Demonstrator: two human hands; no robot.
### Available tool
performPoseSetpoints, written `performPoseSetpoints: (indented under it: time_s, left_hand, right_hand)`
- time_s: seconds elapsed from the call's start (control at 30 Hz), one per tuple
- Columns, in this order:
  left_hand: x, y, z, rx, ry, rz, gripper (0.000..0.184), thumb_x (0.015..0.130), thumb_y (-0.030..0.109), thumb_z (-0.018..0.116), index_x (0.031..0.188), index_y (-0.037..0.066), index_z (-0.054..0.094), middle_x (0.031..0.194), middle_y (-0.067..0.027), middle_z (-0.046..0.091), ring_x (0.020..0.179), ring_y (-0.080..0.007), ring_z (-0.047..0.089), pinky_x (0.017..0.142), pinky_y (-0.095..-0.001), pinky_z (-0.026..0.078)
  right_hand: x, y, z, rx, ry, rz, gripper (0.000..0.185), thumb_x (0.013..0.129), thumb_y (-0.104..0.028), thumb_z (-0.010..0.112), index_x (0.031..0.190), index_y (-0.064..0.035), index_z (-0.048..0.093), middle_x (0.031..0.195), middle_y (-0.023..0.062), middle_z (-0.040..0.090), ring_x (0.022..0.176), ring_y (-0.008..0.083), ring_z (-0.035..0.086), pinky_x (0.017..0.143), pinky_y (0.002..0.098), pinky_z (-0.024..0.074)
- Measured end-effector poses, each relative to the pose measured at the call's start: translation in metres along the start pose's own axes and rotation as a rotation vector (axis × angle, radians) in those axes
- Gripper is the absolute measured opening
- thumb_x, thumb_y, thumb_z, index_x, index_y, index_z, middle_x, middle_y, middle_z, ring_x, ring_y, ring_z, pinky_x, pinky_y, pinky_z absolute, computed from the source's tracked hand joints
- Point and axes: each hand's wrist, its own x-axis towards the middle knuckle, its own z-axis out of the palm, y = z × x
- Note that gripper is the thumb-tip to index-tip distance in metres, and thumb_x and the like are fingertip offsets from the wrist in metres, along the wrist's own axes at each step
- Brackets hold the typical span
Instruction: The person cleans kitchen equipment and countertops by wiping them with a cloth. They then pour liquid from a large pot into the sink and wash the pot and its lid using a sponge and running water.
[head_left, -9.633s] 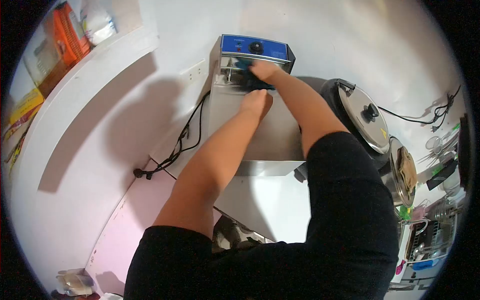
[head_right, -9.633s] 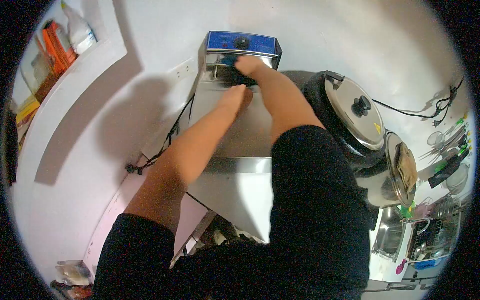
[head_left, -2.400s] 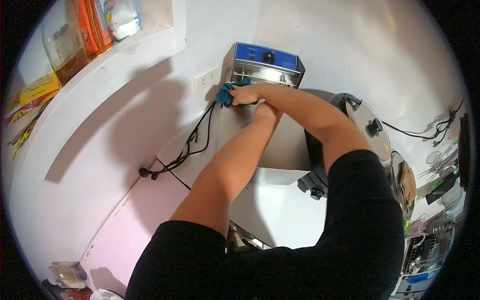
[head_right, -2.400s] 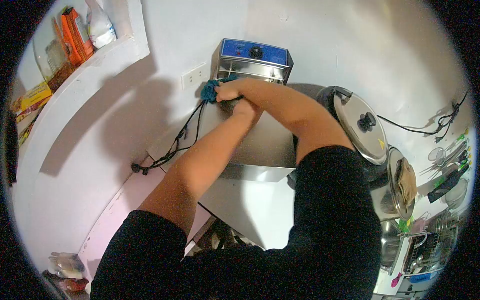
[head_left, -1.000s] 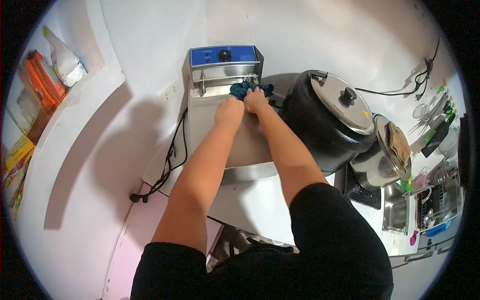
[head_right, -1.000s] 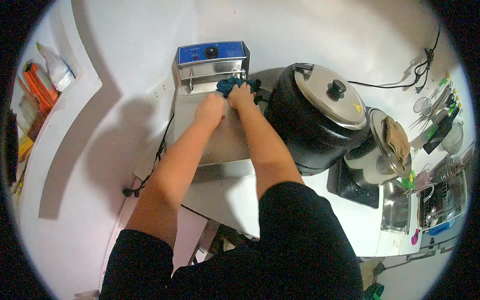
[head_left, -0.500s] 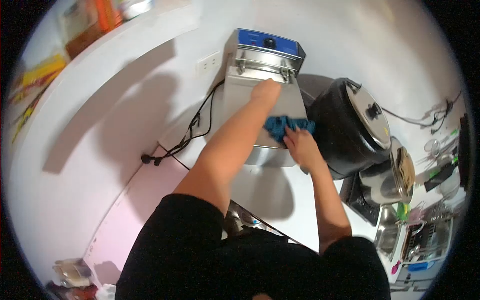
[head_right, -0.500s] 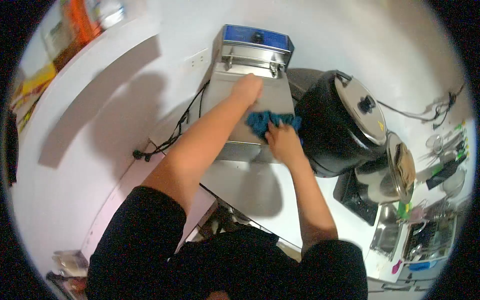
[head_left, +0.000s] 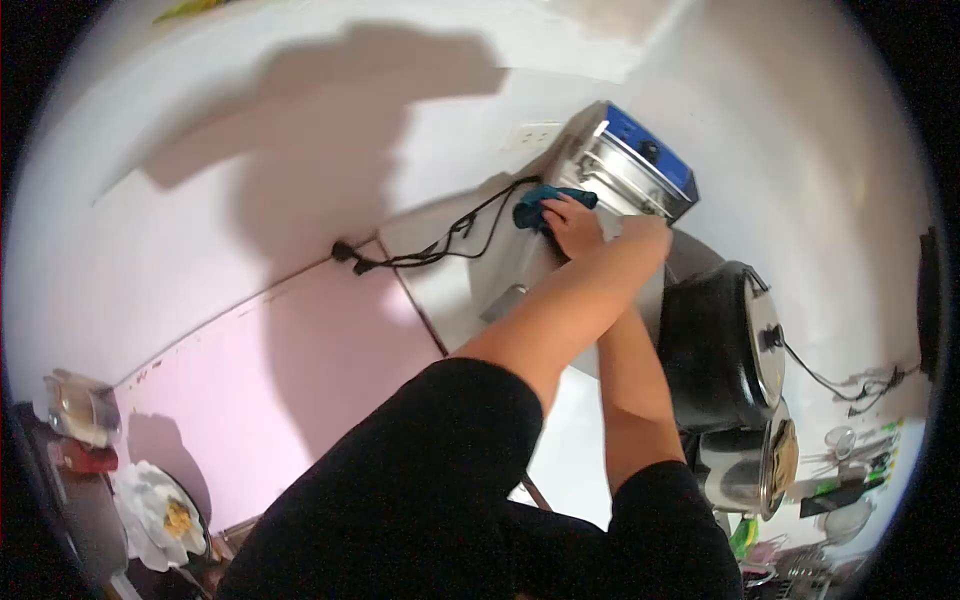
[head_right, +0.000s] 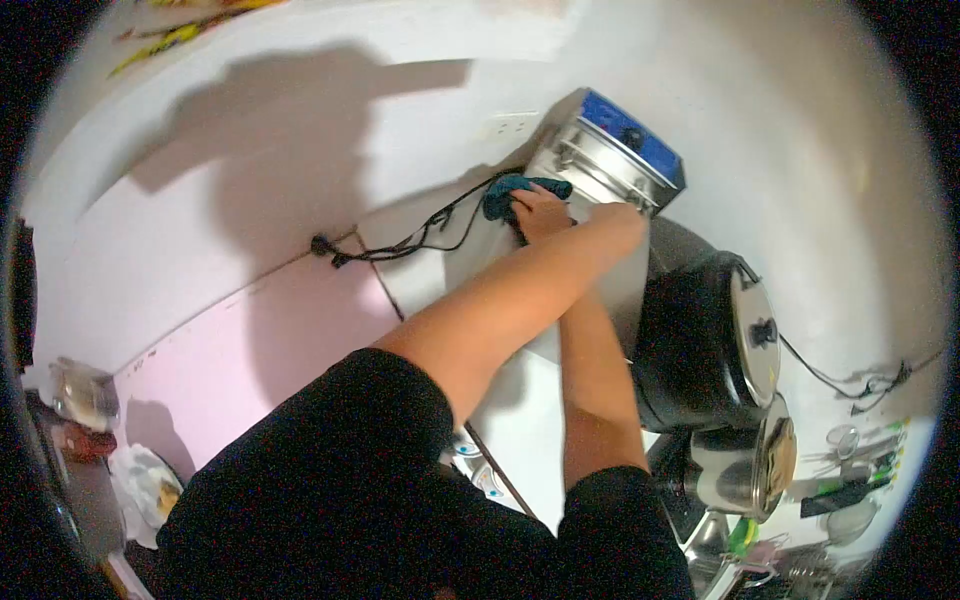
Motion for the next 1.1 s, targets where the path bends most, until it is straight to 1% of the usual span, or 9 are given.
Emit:
performPoseSetpoints:
  time_s: [0.13, 0.23, 0.3, 0.33, 0.4, 0.57, 0.87, 0.93, 1.1]
  left_hand:
    - [-0.084, -0.019, -0.050, -0.363, 0.343, 0.234, 0.012, 0.069, 0.012, 0.060, 0.079, 0.009, 0.066, 0.073, -0.0113, 0.062, 0.071, -0.0278, 0.061, 0.061, -0.0368, 0.048]
    - [-0.179, -0.057, -0.068, -0.787, 0.735, 0.005, 0.012, 0.072, 0.009, 0.060, 0.083, 0.007, 0.065, 0.069, -0.0093, 0.063, 0.060, -0.0189, 0.061, 0.053, -0.0298, 0.047]
    - [-0.233, -0.092, -0.066, -0.855, 0.817, -0.302, 0.011, 0.073, 0.005, 0.060, 0.082, 0.006, 0.065, 0.062, -0.0001, 0.060, 0.054, -0.0046, 0.051, 0.050, -0.0201, 0.042]
    - [-0.253, -0.112, -0.059, -0.881, 0.866, -0.390, 0.011, 0.074, 0.003, 0.058, 0.082, 0.006, 0.065, 0.063, 0.0023, 0.058, 0.053, -0.0034, 0.049, 0.049, -0.0192, 0.041]
    - [-0.291, -0.142, -0.062, -0.787, 0.837, -0.520, 0.010, 0.077, 0.004, 0.057, 0.083, 0.005, 0.064, 0.065, 0.0018, 0.059, 0.056, -0.0040, 0.051, 0.050, -0.0179, 0.039]
    - [-0.354, -0.158, -0.098, -0.821, 0.918, -0.626, 0.010, 0.077, 0.010, 0.060, 0.081, 0.002, 0.064, 0.054, 0.0025, 0.054, 0.050, -0.0047, 0.050, 0.047, -0.0187, 0.039]
    - [-0.413, -0.156, -0.132, -0.880, 1.020, -0.765, 0.013, 0.079, 0.012, 0.059, 0.085, 0.001, 0.063, 0.063, 0.0003, 0.055, 0.057, -0.0057, 0.051, 0.053, -0.0178, 0.039]
    - [-0.402, -0.149, -0.131, -0.902, 1.012, -0.713, 0.014, 0.080, 0.012, 0.059, 0.085, 0.001, 0.063, 0.064, 0.0004, 0.055, 0.057, -0.0060, 0.051, 0.053, -0.0180, 0.039]
    - [-0.365, -0.131, -0.113, -0.885, 0.782, -0.523, 0.015, 0.079, 0.014, 0.060, 0.086, 0.001, 0.063, 0.062, 0.0008, 0.055, 0.057, -0.0061, 0.052, 0.053, -0.0182, 0.039]
  right_hand:
    - [-0.071, -0.014, 0.011, -0.024, 0.049, -0.251, 0.025, 0.078, -0.020, 0.056, 0.100, -0.0075, 0.059, 0.107, 0.0174, 0.055, 0.105, 0.0341, 0.048, 0.089, 0.0423, 0.0376]
    - [-0.107, -0.131, -0.019, 0.657, 0.182, 0.129, 0.021, 0.073, -0.007, 0.055, 0.093, 0.0003, 0.058, 0.092, 0.0190, 0.058, 0.099, 0.0347, 0.050, 0.086, 0.0386, 0.0398]
    - [-0.107, -0.147, -0.021, 0.061, -0.184, -0.260, 0.022, 0.069, -0.001, 0.053, 0.091, 0.0007, 0.056, 0.086, 0.0201, 0.055, 0.090, 0.0336, 0.052, 0.079, 0.0388, 0.0417]
    - [-0.084, -0.145, -0.021, -0.037, -0.341, -0.225, 0.013, 0.067, -0.001, 0.051, 0.079, -0.0025, 0.052, 0.080, 0.0171, 0.053, 0.082, 0.0342, 0.050, 0.071, 0.0437, 0.0405]
    - [-0.016, -0.127, -0.012, -0.077, -0.086, -0.384, 0.018, 0.070, -0.003, 0.048, 0.084, -0.0057, 0.058, 0.078, 0.0149, 0.056, 0.081, 0.0338, 0.052, 0.070, 0.0435, 0.0428]
    - [0.147, 0.024, 0.073, -0.841, -0.867, -0.060, 0.027, 0.073, -0.011, 0.047, 0.094, -0.0041, 0.062, 0.100, 0.0158, 0.059, 0.091, 0.0298, 0.056, 0.075, 0.0404, 0.0448]
    - [0.022, -0.120, 0.082, -1.023, -1.412, -0.721, 0.024, 0.070, -0.010, 0.050, 0.086, 0.0021, 0.063, 0.097, 0.0148, 0.061, 0.086, 0.0295, 0.058, 0.070, 0.0405, 0.0461]
    - [-0.029, -0.140, 0.071, -0.915, -1.239, -0.384, 0.019, 0.069, -0.009, 0.053, 0.080, 0.0012, 0.064, 0.090, 0.0144, 0.061, 0.085, 0.0276, 0.057, 0.067, 0.0421, 0.0457]
    - [-0.133, -0.115, 0.038, -0.761, -0.675, -0.567, 0.009, 0.069, -0.014, 0.056, 0.072, -0.0106, 0.063, 0.085, 0.0005, 0.059, 0.089, 0.0173, 0.049, 0.068, 0.0313, 0.0364]
